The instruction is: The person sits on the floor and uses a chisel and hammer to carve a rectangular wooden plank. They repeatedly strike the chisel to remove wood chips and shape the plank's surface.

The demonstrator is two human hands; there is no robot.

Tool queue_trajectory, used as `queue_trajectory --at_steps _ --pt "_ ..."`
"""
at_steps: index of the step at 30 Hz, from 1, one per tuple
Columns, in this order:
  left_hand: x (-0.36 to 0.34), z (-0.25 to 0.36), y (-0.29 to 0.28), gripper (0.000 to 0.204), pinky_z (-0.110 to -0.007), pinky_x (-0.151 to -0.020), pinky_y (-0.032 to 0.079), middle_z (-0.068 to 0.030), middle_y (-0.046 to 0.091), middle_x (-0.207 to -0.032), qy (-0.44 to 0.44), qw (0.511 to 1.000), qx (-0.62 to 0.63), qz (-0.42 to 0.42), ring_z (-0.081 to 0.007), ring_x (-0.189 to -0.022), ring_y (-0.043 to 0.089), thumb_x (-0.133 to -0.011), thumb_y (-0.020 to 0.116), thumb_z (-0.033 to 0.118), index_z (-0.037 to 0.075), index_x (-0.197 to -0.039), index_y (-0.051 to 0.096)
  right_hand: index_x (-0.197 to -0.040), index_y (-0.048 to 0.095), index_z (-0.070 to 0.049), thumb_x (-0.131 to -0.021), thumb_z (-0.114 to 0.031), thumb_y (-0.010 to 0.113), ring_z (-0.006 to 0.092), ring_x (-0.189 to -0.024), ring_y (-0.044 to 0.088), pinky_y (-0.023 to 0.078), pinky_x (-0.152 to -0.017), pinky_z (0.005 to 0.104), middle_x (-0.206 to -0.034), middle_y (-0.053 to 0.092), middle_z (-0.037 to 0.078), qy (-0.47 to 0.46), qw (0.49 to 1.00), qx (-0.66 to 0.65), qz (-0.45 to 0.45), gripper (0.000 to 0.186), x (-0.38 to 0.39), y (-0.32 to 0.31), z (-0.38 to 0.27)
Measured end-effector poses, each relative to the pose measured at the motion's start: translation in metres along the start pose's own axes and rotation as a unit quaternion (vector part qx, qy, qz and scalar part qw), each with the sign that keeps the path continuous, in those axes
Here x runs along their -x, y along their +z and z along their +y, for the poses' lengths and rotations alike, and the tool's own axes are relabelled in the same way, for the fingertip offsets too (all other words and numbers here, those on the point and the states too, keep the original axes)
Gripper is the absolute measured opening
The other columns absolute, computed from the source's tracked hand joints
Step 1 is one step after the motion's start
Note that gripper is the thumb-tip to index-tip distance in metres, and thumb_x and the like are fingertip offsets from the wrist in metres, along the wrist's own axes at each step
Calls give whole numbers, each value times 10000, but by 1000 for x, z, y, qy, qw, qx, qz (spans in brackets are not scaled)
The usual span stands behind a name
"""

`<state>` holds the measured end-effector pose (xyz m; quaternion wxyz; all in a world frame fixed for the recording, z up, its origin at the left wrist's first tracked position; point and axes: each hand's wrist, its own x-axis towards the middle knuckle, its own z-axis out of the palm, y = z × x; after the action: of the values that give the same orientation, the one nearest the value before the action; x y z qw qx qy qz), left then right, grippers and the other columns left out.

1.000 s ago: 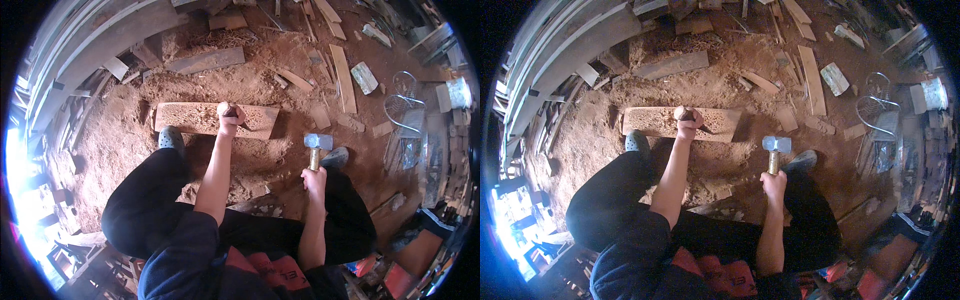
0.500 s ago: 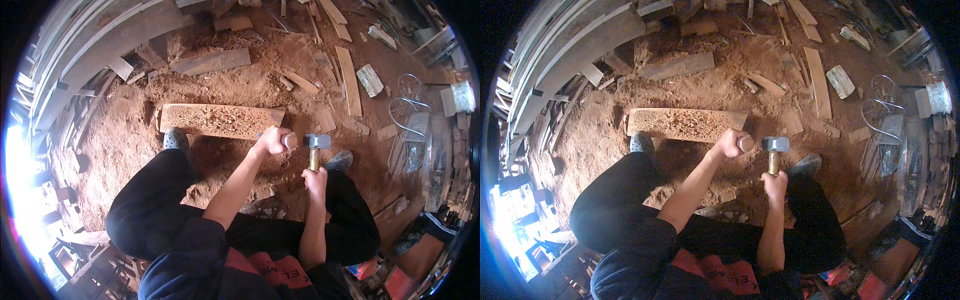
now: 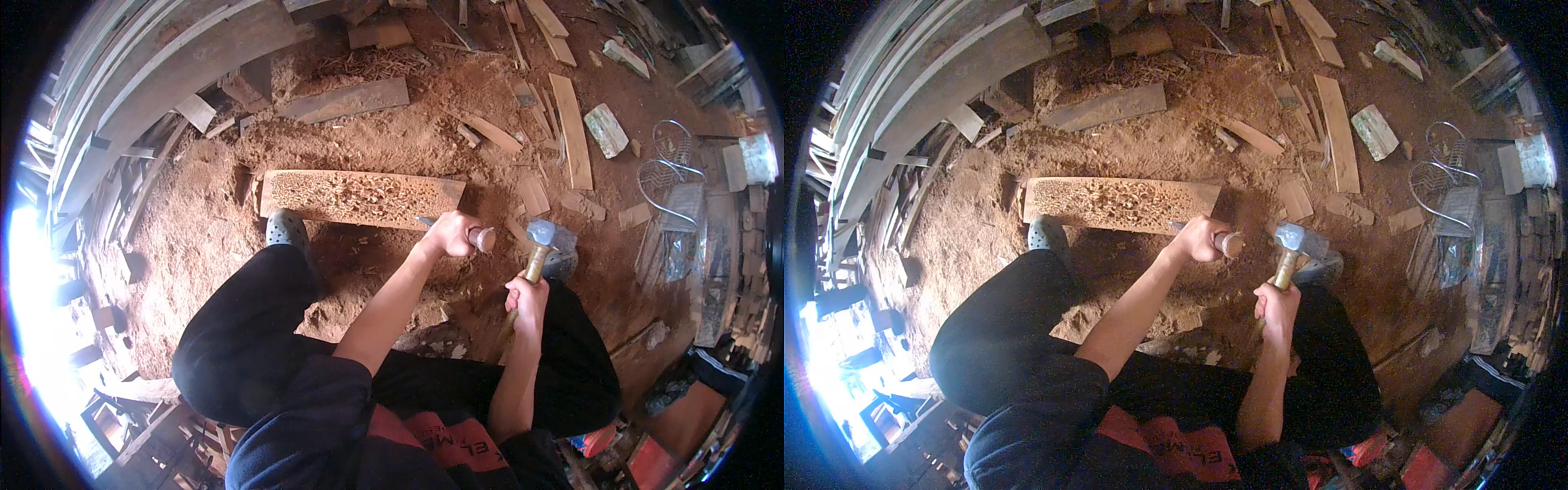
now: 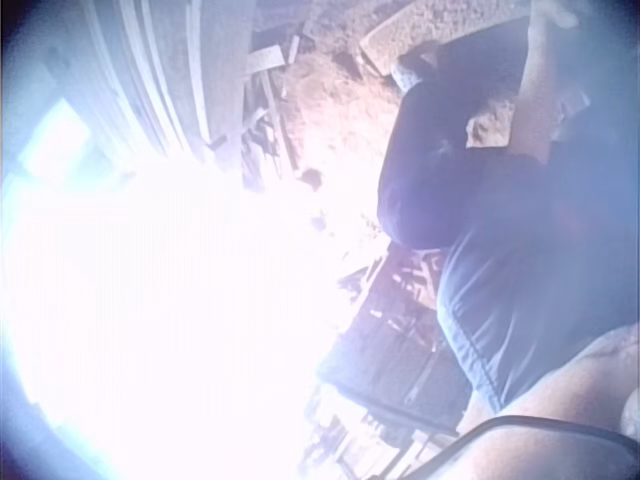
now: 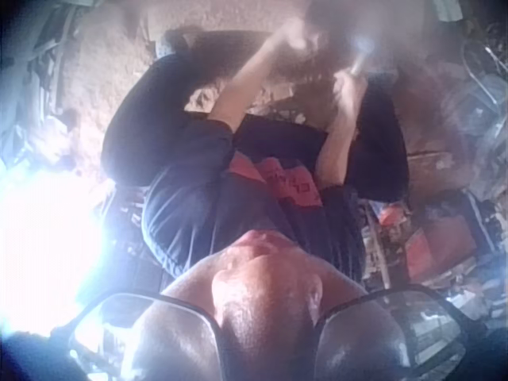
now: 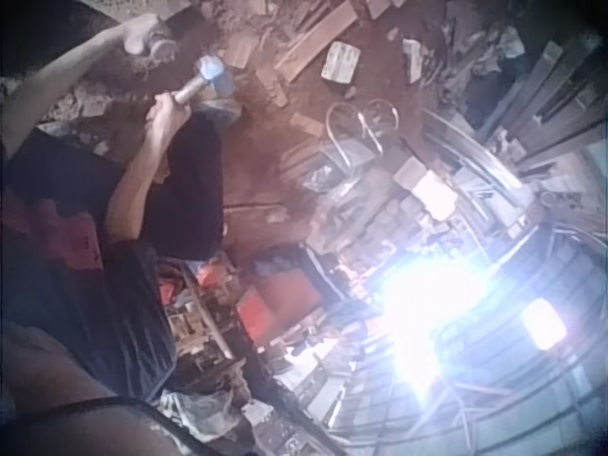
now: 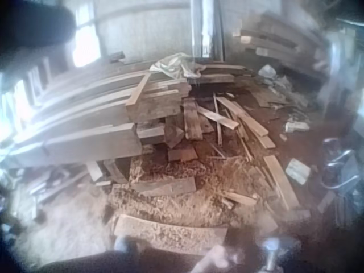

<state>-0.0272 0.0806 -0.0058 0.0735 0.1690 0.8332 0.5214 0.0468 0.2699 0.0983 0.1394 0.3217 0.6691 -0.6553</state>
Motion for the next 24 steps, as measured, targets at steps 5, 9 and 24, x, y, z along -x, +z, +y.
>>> queue_trajectory --at_steps 5,9,24 --pt "-1 3 1 207 -409 -597 489 -145 636 -707 16 1000 2 3 -353 -679 610 -543 659 161 99 -738 629 -737 445 -80 -646 20 590 103 -328 351 295 -318 257 -492 377 -5 -76 994 -82 11 198 33 -18 -43" --pt "3 2 -10 251 -419 -630 498 -149 642 -719 -10 999 36 37 -353 -705 621 -533 631 175 106 -774 645 -722 414 -90 -676 7 541 93 -328 344 317 -318 255 -499 370 -7 -300 945 -130 13 166 76 -34 -106" --pt "-22 -13 -22 300 -426 -679 513 -165 652 -782 -12 998 21 56 -364 -750 623 -565 636 195 125 -855 664 -718 494 -53 -653 15 584 109 -330 417 305 -308 256 -522 484 21 -91 990 95 47 130 20 9 -10"
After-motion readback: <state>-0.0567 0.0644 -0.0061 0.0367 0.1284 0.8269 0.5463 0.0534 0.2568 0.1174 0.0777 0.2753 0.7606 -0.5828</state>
